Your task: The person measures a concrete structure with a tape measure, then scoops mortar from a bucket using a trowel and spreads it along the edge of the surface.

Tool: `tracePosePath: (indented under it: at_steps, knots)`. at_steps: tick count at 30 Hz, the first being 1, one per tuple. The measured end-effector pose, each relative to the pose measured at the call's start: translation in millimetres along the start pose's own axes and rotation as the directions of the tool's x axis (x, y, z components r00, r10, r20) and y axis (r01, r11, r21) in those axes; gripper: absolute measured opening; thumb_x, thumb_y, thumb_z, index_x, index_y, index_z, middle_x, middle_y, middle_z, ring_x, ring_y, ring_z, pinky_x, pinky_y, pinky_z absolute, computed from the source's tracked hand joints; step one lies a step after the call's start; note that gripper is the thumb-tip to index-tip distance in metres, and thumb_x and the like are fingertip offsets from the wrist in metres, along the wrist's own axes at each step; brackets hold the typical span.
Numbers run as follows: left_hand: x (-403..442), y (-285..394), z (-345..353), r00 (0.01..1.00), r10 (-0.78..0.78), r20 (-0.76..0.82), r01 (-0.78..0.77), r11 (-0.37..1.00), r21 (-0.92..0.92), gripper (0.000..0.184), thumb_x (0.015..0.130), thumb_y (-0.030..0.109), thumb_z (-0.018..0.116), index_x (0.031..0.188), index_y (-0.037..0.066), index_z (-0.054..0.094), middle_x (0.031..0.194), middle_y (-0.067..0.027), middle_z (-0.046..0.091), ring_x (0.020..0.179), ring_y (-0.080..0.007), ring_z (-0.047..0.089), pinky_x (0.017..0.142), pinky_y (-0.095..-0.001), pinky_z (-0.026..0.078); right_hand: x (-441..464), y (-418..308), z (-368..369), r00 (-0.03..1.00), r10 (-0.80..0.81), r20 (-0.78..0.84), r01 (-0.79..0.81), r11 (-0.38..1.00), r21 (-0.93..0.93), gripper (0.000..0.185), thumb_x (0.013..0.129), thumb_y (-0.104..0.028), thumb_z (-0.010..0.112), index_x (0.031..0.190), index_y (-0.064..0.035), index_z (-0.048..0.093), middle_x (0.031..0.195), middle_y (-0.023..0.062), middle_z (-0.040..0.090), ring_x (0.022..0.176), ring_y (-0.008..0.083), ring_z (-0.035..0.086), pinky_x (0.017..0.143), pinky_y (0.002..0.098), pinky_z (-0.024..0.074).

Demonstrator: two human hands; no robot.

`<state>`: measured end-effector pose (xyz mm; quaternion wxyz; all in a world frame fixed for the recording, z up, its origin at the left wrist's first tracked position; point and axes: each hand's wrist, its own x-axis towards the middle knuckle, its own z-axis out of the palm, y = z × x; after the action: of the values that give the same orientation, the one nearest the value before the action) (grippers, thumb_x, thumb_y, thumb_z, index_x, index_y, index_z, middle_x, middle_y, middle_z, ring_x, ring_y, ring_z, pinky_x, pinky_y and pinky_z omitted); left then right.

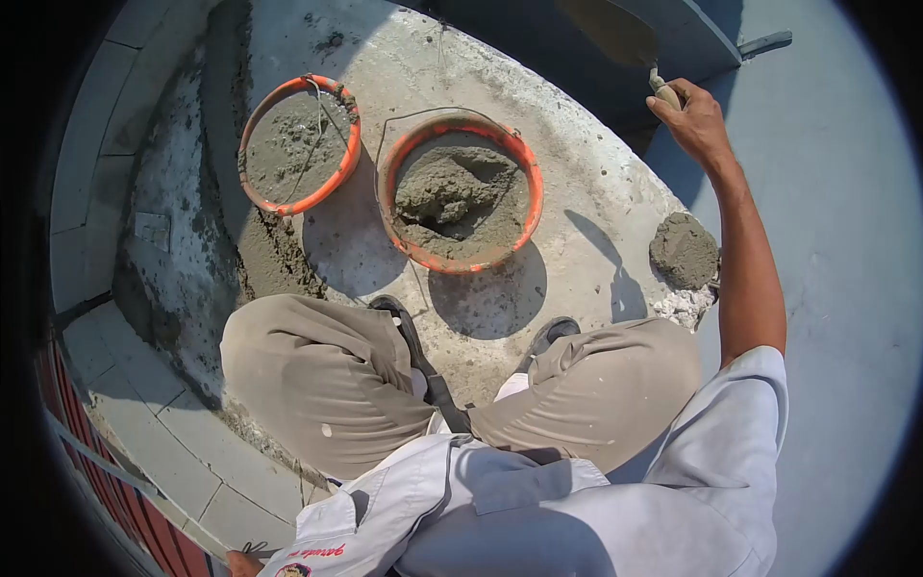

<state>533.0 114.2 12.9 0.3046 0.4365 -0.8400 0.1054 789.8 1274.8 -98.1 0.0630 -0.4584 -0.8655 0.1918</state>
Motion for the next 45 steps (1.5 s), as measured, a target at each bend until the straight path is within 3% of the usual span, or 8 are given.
tracePosePath:
  at_steps: [5, 6, 7, 12, 15, 21, 34, 45]
  knots:
    - [-17.7, 145.1, 37.6, 0.698, 0.703, -0.137, -0.709, 0.652, -0.270, 0.045, 0.104, 0.031, 0.070, 0.123, -0.009, 0.068, 0.112, -0.0191, 0.073, 0.107, -0.0283, 0.070, 0.095, -0.0398, 0.056, -39.8, 1.5, -4.9, 0.997, -0.075, -0.015, 0.075, 0.997, 0.017, 0.040, 0.092, -0.036, 0.076, 0.115, -0.0032, 0.072, 0.094, 0.0169, 0.075, 0.085, 0.0283, 0.073, 0.081, 0.0407, 0.0567]
    - [-96.7, 223.2, -14.6, 0.655, 0.736, 0.172, -0.391, 0.525, -0.756, 0.047, 0.108, 0.033, 0.065, 0.134, -0.006, 0.064, 0.126, -0.0189, 0.070, 0.119, -0.0279, 0.066, 0.105, -0.0395, 0.051, -51.6, -3.3, -3.5, 0.996, -0.085, -0.030, 0.087, 0.995, 0.041, 0.039, 0.093, -0.036, 0.076, 0.116, -0.0045, 0.071, 0.094, 0.0165, 0.075, 0.085, 0.0284, 0.073, 0.081, 0.0409, 0.0568]
    - [-135.5, 277.8, -31.1, 0.394, 0.845, 0.362, -0.169, 0.454, -0.875, 0.058, 0.109, 0.046, 0.059, 0.143, -0.001, 0.061, 0.137, -0.0194, 0.066, 0.128, -0.0308, 0.063, 0.111, -0.0437, 0.047, -65.0, -5.7, -3.0, 0.995, -0.089, -0.049, 0.092, 0.994, 0.060, 0.039, 0.093, -0.036, 0.076, 0.117, -0.0057, 0.070, 0.094, 0.0161, 0.075, 0.085, 0.0285, 0.073, 0.080, 0.0410, 0.0568]
    - [-380.8, 451.3, -171.8, -0.655, 0.692, 0.305, 0.013, 0.413, -0.911, 0.082, 0.102, 0.059, 0.060, 0.156, -0.002, 0.046, 0.147, -0.0256, 0.057, 0.138, -0.0371, 0.055, 0.117, -0.0479, 0.041, -134.4, 9.6, 8.5, 0.989, 0.069, 0.134, -0.087, 0.988, 0.131, 0.036, 0.094, -0.035, 0.073, 0.121, -0.0116, 0.069, 0.096, 0.0151, 0.076, 0.088, 0.0313, 0.074, 0.082, 0.0450, 0.0571]
    - [-459.7, 495.5, -154.7, -0.807, 0.456, 0.377, -0.088, 0.537, -0.839, 0.087, 0.103, 0.061, 0.058, 0.160, -0.002, 0.036, 0.152, -0.0290, 0.052, 0.138, -0.0379, 0.055, 0.118, -0.0478, 0.042, -195.7, 36.9, 28.7, 0.982, 0.128, 0.138, -0.151, 0.972, 0.179, 0.036, 0.090, -0.035, 0.077, 0.116, -0.0104, 0.071, 0.096, 0.0188, 0.077, 0.089, 0.0356, 0.075, 0.083, 0.0450, 0.0575]
    - [-557.5, 502.7, -135.4, -0.825, 0.312, 0.472, -0.052, 0.790, -0.611, 0.092, 0.102, 0.058, 0.061, 0.165, 0.002, 0.025, 0.156, -0.0288, 0.047, 0.139, -0.0414, 0.053, 0.118, -0.0523, 0.040, -301.0, 73.8, 53.3, 0.897, 0.337, 0.286, -0.409, 0.878, 0.247, 0.039, 0.085, -0.030, 0.083, 0.113, -0.0057, 0.072, 0.095, 0.0178, 0.076, 0.087, 0.0307, 0.074, 0.081, 0.0421, 0.0564]
    - [-604.3, 515.3, -152.2, -0.840, 0.425, 0.338, 0.012, 0.637, -0.771, 0.047, 0.107, 0.051, 0.056, 0.132, 0.011, 0.056, 0.109, -0.0075, 0.072, 0.091, -0.0195, 0.071, 0.086, -0.0384, 0.057, -308.4, 131.4, 111.3, 0.838, 0.544, 0.042, -0.546, 0.837, 0.030, 0.035, 0.097, -0.021, 0.065, 0.124, 0.0014, 0.060, 0.107, 0.0335, 0.072, 0.103, 0.0523, 0.069, 0.088, 0.0559, 0.0538]
    - [-612.9, 520.0, -161.0, -0.834, 0.399, 0.381, -0.039, 0.647, -0.762, 0.030, 0.107, 0.042, 0.057, 0.114, 0.013, 0.056, 0.097, -0.0051, 0.069, 0.075, -0.0190, 0.073, 0.060, -0.0318, 0.055, -277.9, 131.8, 114.7, 0.755, 0.604, 0.257, -0.656, 0.700, 0.281, 0.035, 0.100, -0.027, 0.066, 0.117, 0.0041, 0.065, 0.105, 0.0319, 0.072, 0.101, 0.0479, 0.071, 0.085, 0.0547, 0.0527]
